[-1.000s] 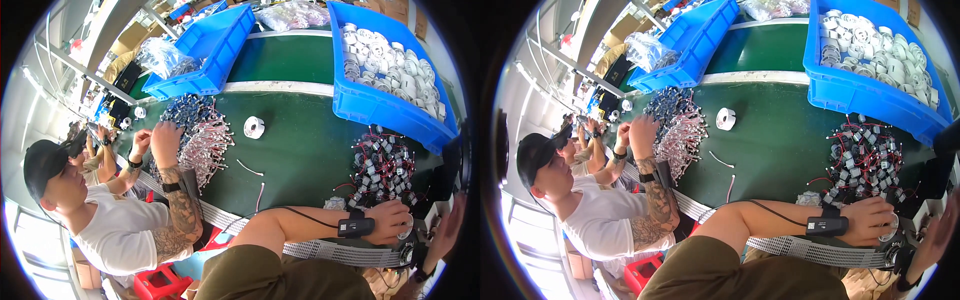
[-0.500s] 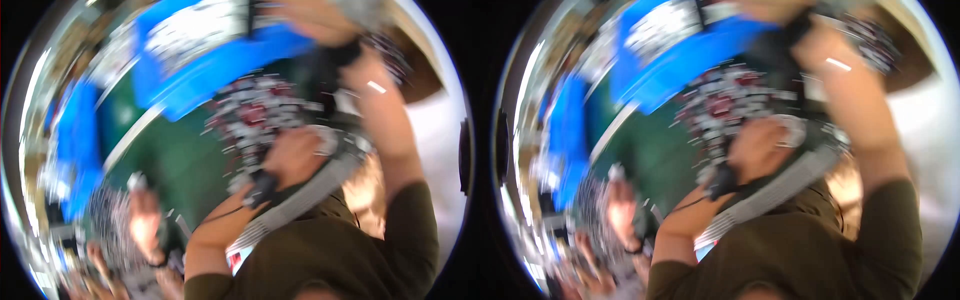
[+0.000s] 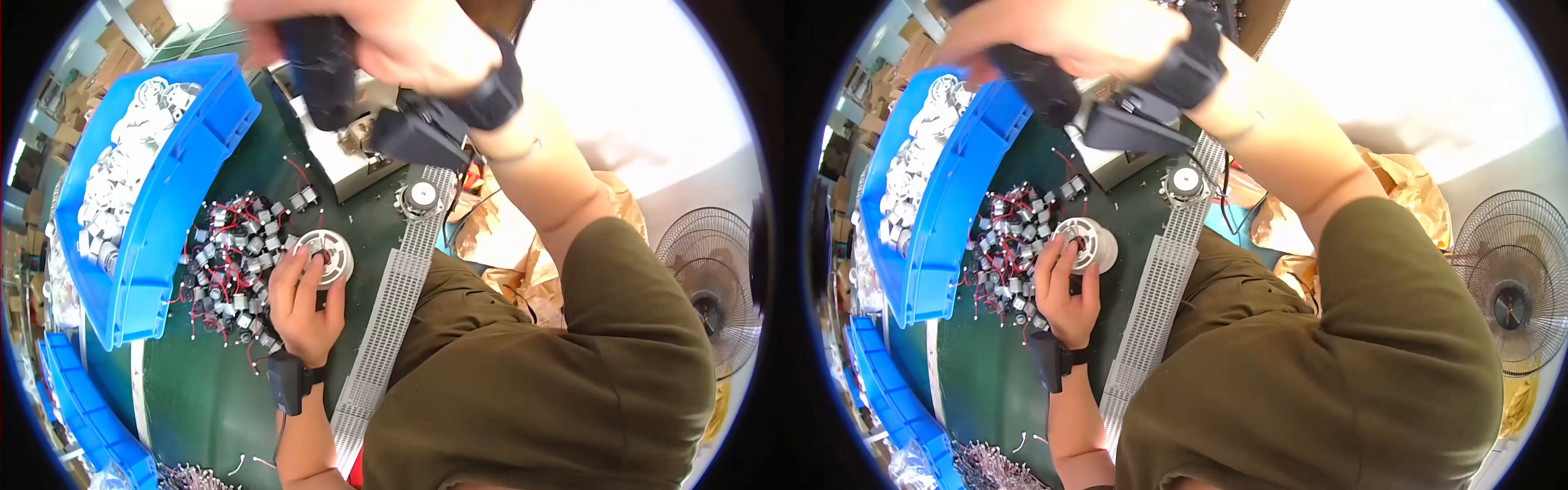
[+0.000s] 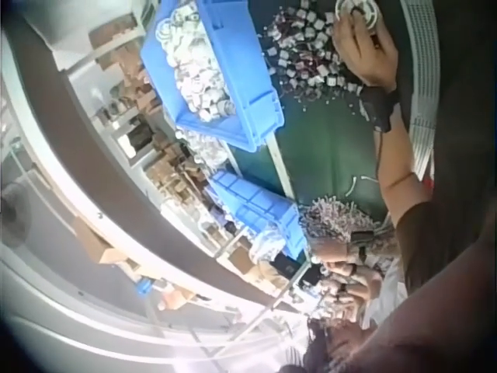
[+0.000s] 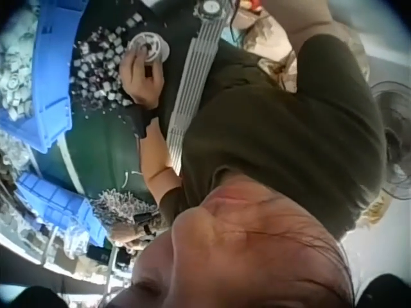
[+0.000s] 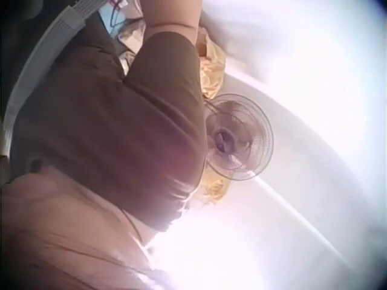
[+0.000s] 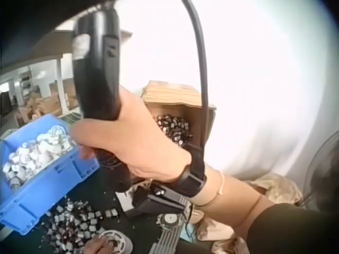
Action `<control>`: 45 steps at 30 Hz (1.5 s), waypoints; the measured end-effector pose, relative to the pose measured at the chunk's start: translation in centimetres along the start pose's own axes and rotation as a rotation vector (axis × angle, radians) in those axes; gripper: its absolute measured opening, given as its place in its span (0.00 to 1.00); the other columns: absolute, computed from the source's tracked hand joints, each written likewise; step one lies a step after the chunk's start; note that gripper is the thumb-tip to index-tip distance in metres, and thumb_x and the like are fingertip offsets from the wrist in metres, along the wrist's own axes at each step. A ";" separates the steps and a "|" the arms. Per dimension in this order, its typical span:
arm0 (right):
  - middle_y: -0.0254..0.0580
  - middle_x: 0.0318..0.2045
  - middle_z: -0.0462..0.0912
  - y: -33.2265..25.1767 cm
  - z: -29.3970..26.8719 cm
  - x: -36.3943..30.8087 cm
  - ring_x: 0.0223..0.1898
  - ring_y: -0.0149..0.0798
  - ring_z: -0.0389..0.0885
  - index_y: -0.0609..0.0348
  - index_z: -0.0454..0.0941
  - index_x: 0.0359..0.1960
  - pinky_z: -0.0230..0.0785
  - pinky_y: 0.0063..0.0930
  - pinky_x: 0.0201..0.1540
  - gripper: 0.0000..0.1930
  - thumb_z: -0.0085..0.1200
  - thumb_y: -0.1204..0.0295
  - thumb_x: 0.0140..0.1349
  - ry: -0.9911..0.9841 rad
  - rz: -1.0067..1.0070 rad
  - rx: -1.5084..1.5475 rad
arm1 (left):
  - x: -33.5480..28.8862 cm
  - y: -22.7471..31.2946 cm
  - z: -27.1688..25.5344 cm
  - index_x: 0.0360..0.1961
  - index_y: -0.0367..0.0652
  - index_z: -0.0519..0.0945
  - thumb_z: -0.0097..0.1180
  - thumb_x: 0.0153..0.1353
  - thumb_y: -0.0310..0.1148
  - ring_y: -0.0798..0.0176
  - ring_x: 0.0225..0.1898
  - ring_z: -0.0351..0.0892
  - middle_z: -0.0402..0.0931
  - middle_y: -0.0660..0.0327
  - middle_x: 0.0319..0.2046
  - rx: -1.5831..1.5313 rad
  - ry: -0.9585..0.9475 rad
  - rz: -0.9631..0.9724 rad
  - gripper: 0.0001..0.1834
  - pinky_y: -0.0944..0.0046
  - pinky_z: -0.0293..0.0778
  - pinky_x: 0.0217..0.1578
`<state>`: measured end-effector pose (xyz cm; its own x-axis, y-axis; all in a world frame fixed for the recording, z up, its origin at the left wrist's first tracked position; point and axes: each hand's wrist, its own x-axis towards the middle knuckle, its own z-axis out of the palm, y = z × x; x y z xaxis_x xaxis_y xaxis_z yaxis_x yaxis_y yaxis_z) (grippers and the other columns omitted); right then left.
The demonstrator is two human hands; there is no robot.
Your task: The person assembles a device by picking up a plastic housing, inserting a motor with wires, and securing it with a screw using a power screwdriver. This process is repeated for multiple units, handling each housing and motor individually before setting the completed assemblies aside.
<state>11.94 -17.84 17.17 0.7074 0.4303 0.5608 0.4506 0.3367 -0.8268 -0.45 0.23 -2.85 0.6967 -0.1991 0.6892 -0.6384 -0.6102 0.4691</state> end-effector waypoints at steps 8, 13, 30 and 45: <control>0.33 0.19 0.76 2.6 -3.1 -6.1 0.18 0.24 0.73 0.63 0.72 0.31 0.64 0.17 0.20 0.09 0.61 0.76 0.51 0.385 -0.040 -0.182 | -0.2 0.4 -0.4 0.41 0.33 0.77 0.63 0.44 0.21 0.43 0.50 0.71 0.71 0.50 0.48 0.015 -0.043 -0.025 0.20 0.51 0.70 0.50; 0.33 0.18 0.76 3.4 -3.8 -6.4 0.18 0.25 0.73 0.64 0.72 0.31 0.64 0.17 0.21 0.10 0.61 0.77 0.51 0.380 -0.061 -0.193 | -0.3 0.1 -0.4 0.43 0.34 0.76 0.62 0.44 0.21 0.43 0.51 0.70 0.69 0.51 0.50 0.031 -0.068 -0.002 0.21 0.51 0.69 0.50; 0.35 0.18 0.76 3.5 -3.8 -6.4 0.19 0.27 0.73 0.65 0.72 0.31 0.65 0.19 0.22 0.09 0.59 0.76 0.52 0.335 -0.079 -0.121 | -0.5 0.0 -0.5 0.46 0.36 0.75 0.61 0.46 0.23 0.43 0.52 0.69 0.68 0.52 0.52 0.044 -0.080 0.002 0.22 0.50 0.68 0.51; 0.35 0.19 0.76 3.8 -4.1 -6.5 0.19 0.26 0.73 0.65 0.72 0.33 0.64 0.19 0.23 0.11 0.60 0.75 0.52 0.350 -0.055 -0.167 | -0.6 0.0 -0.6 0.45 0.35 0.76 0.61 0.48 0.25 0.43 0.53 0.69 0.68 0.51 0.52 0.057 -0.088 0.001 0.20 0.50 0.68 0.51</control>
<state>11.27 -22.76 10.19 0.8094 0.0940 0.5797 0.5555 0.1977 -0.8077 -1.03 0.78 -2.92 0.7236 -0.2649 0.6374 -0.6214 -0.6520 0.4345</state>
